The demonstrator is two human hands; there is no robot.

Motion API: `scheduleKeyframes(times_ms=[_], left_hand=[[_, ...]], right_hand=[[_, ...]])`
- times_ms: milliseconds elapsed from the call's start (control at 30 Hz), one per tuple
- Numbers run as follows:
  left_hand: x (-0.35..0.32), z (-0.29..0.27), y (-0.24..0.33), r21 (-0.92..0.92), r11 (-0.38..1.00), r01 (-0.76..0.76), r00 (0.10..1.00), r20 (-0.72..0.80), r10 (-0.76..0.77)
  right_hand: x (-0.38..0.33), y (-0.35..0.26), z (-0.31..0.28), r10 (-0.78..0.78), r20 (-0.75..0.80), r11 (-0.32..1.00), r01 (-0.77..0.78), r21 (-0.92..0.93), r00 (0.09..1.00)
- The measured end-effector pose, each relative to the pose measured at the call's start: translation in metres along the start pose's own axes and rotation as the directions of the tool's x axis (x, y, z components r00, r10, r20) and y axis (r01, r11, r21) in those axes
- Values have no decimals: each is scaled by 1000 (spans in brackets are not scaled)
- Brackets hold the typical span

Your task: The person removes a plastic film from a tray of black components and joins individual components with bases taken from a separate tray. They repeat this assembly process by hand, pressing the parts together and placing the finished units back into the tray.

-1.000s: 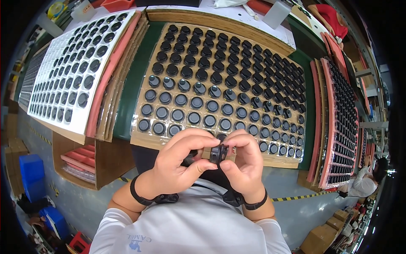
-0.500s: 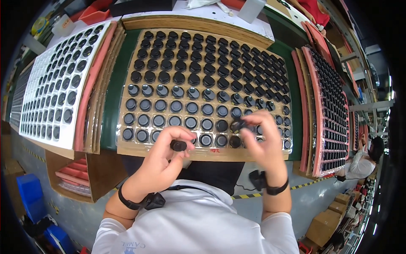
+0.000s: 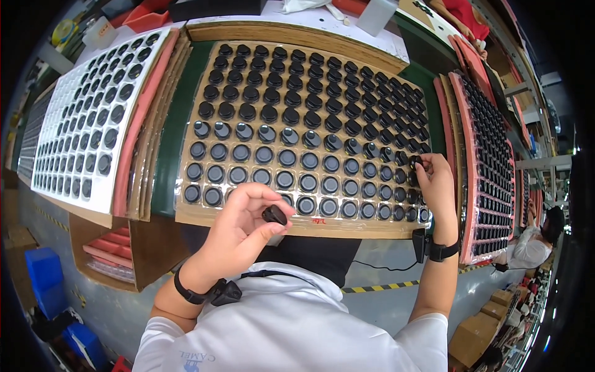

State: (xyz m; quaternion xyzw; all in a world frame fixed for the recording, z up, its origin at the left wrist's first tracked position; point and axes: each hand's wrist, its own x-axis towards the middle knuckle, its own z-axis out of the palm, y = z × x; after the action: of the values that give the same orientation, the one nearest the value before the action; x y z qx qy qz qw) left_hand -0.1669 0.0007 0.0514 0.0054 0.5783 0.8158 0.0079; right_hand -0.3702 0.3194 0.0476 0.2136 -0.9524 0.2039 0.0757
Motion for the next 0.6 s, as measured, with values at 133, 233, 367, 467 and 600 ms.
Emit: scheduleKeyframes(times_ms=[133, 233, 367, 467, 600], left_hand=[[0, 1, -4, 21, 998, -51, 999, 18, 51], [1, 3, -2, 35, 996, -76, 997, 16, 76], [1, 6, -1, 78, 992, -96, 995, 2, 96], [2, 9, 2, 119, 987, -110, 994, 11, 110], [3, 13, 2, 201, 973, -114, 992, 74, 101]], right_hand=[[0, -1, 3, 27, 0, 1000, -27, 14, 1000], [-3, -10, -8, -150, -47, 970, 137, -201, 988], [-15, -65, -13, -195, -52, 981, 196, 4, 979], [-33, -115, -8, -255, 95, 868, 184, 461, 962], [-42, -157, 10, -385, 196, 739, 174, 651, 902]])
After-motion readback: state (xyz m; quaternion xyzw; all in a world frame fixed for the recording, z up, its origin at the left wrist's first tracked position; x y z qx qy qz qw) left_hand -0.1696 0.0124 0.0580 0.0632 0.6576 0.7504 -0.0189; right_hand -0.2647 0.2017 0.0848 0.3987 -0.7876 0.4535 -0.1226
